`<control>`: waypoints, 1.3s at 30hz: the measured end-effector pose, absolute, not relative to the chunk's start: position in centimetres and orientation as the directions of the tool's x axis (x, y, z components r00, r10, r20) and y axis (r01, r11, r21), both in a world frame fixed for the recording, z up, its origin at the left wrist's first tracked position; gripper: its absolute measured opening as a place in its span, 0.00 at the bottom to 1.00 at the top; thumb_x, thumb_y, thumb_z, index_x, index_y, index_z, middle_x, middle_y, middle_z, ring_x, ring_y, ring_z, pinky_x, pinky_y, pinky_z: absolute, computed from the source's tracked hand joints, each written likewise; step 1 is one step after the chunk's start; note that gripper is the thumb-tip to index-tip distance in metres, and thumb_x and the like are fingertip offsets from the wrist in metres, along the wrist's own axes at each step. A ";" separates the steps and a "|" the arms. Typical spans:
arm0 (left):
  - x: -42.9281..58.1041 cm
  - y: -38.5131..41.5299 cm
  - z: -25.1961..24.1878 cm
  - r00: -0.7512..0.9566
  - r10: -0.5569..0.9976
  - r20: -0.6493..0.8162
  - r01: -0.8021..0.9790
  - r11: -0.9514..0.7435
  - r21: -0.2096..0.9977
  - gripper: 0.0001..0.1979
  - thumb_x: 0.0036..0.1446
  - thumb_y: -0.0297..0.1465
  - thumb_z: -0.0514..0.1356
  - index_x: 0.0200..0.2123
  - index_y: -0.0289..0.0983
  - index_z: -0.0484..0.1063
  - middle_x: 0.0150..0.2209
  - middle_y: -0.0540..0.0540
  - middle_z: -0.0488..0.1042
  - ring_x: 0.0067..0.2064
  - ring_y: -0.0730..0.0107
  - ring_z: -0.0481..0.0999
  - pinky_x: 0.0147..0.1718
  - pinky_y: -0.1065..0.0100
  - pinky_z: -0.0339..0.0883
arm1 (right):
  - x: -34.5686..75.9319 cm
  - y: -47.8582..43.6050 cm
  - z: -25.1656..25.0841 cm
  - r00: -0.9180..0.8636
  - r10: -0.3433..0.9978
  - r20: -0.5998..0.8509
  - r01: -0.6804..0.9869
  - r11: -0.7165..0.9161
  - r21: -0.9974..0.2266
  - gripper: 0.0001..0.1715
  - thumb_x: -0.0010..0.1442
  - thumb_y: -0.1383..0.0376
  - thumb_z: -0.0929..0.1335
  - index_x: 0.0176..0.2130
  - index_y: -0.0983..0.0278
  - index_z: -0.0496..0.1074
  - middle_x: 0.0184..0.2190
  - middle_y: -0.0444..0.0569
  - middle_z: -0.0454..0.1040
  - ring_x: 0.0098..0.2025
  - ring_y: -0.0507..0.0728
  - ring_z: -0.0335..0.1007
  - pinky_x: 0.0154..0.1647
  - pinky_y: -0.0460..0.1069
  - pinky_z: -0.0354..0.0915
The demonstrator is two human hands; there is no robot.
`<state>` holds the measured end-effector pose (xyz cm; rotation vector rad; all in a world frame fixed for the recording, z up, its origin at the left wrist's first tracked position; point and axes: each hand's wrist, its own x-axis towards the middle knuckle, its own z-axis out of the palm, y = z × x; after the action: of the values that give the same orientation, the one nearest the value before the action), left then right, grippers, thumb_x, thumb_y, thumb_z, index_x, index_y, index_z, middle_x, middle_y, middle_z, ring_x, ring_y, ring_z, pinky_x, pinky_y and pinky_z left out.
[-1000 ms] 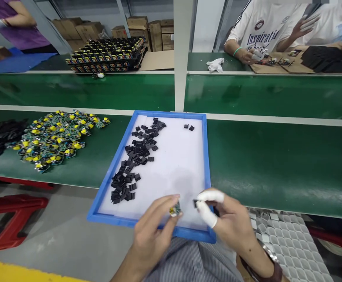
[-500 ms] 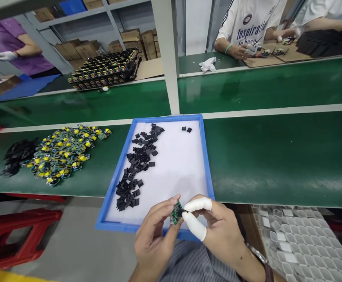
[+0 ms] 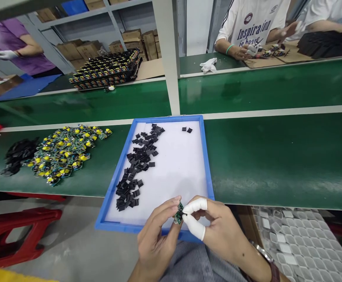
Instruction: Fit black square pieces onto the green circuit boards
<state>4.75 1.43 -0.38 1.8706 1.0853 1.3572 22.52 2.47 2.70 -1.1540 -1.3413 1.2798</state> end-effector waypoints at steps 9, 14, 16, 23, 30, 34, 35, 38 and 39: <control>5.0 1.4 -0.4 0.166 0.890 0.424 0.267 -0.455 0.850 0.26 0.57 0.13 0.63 0.55 0.38 0.71 0.53 0.40 0.80 0.56 0.58 0.81 0.55 0.55 0.79 | 23.1 2.7 2.2 -0.146 0.989 -0.035 0.005 -0.035 -0.999 0.07 0.63 0.69 0.70 0.39 0.61 0.80 0.31 0.44 0.78 0.31 0.52 0.73 0.35 0.46 0.69; 5.2 1.7 0.0 0.168 0.856 0.489 0.262 -0.517 0.815 0.25 0.55 0.10 0.63 0.54 0.35 0.72 0.52 0.37 0.80 0.55 0.56 0.80 0.53 0.54 0.80 | 23.1 2.5 2.0 -0.132 0.986 -0.102 0.045 -0.097 -0.994 0.05 0.61 0.68 0.71 0.33 0.63 0.79 0.28 0.44 0.75 0.30 0.52 0.69 0.33 0.46 0.67; 5.2 1.7 0.0 0.184 0.850 0.494 0.268 -0.527 0.806 0.26 0.55 0.10 0.63 0.55 0.34 0.72 0.52 0.37 0.80 0.55 0.55 0.80 0.52 0.53 0.80 | 23.1 2.5 1.9 -0.127 0.984 -0.127 -0.001 -0.128 -0.992 0.04 0.60 0.66 0.73 0.33 0.63 0.79 0.28 0.44 0.75 0.30 0.52 0.70 0.32 0.46 0.68; 5.2 1.9 0.4 0.226 0.805 0.549 0.306 -0.594 0.744 0.29 0.54 0.09 0.63 0.58 0.32 0.72 0.53 0.36 0.79 0.54 0.56 0.80 0.50 0.55 0.81 | 22.9 2.5 1.2 -0.132 0.968 -0.212 -0.299 -0.243 -0.923 0.08 0.57 0.62 0.77 0.35 0.63 0.78 0.23 0.42 0.75 0.24 0.52 0.73 0.29 0.46 0.73; 5.5 1.9 1.2 0.241 0.754 0.611 0.346 -0.655 0.672 0.29 0.54 0.08 0.62 0.57 0.32 0.74 0.51 0.37 0.78 0.53 0.56 0.77 0.48 0.54 0.79 | 23.7 2.2 -0.2 -0.190 0.960 -0.205 -0.393 -0.266 -0.880 0.06 0.60 0.62 0.77 0.36 0.62 0.80 0.28 0.44 0.79 0.24 0.51 0.73 0.30 0.46 0.72; 5.8 1.7 1.5 0.244 0.757 0.606 0.338 -0.652 0.679 0.29 0.54 0.10 0.63 0.58 0.32 0.73 0.50 0.37 0.78 0.52 0.56 0.77 0.47 0.54 0.78 | 23.9 2.1 -0.3 -0.200 0.955 -0.221 -0.447 -0.289 -0.846 0.08 0.59 0.61 0.78 0.34 0.63 0.81 0.30 0.44 0.76 0.25 0.49 0.68 0.31 0.46 0.69; 5.8 1.7 1.6 0.243 0.762 0.600 0.337 -0.646 0.685 0.29 0.54 0.10 0.63 0.58 0.33 0.73 0.50 0.37 0.78 0.52 0.56 0.78 0.47 0.54 0.78 | 23.9 2.1 -0.2 -0.209 0.946 -0.248 -0.471 -0.320 -0.822 0.09 0.58 0.61 0.78 0.34 0.64 0.81 0.27 0.43 0.75 0.24 0.49 0.67 0.29 0.46 0.69; 6.1 1.7 2.0 0.250 0.773 0.583 0.336 -0.634 0.696 0.29 0.55 0.11 0.63 0.58 0.35 0.72 0.50 0.38 0.78 0.52 0.57 0.77 0.48 0.56 0.78 | 23.7 1.9 -0.1 -0.230 0.918 -0.324 -0.536 -0.397 -0.745 0.11 0.55 0.60 0.79 0.33 0.65 0.81 0.22 0.43 0.73 0.23 0.50 0.67 0.24 0.44 0.67; 6.1 1.6 2.1 0.252 0.773 0.583 0.332 -0.635 0.698 0.29 0.55 0.11 0.63 0.58 0.35 0.72 0.49 0.38 0.78 0.52 0.57 0.77 0.48 0.56 0.78 | 23.6 1.8 -0.1 -0.230 0.912 -0.339 -0.554 -0.409 -0.725 0.12 0.55 0.60 0.80 0.33 0.65 0.81 0.22 0.44 0.74 0.23 0.50 0.67 0.24 0.44 0.67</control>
<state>6.14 1.64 2.14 2.0944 1.0046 1.3560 23.61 1.77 -0.10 -0.9242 -0.5719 1.8174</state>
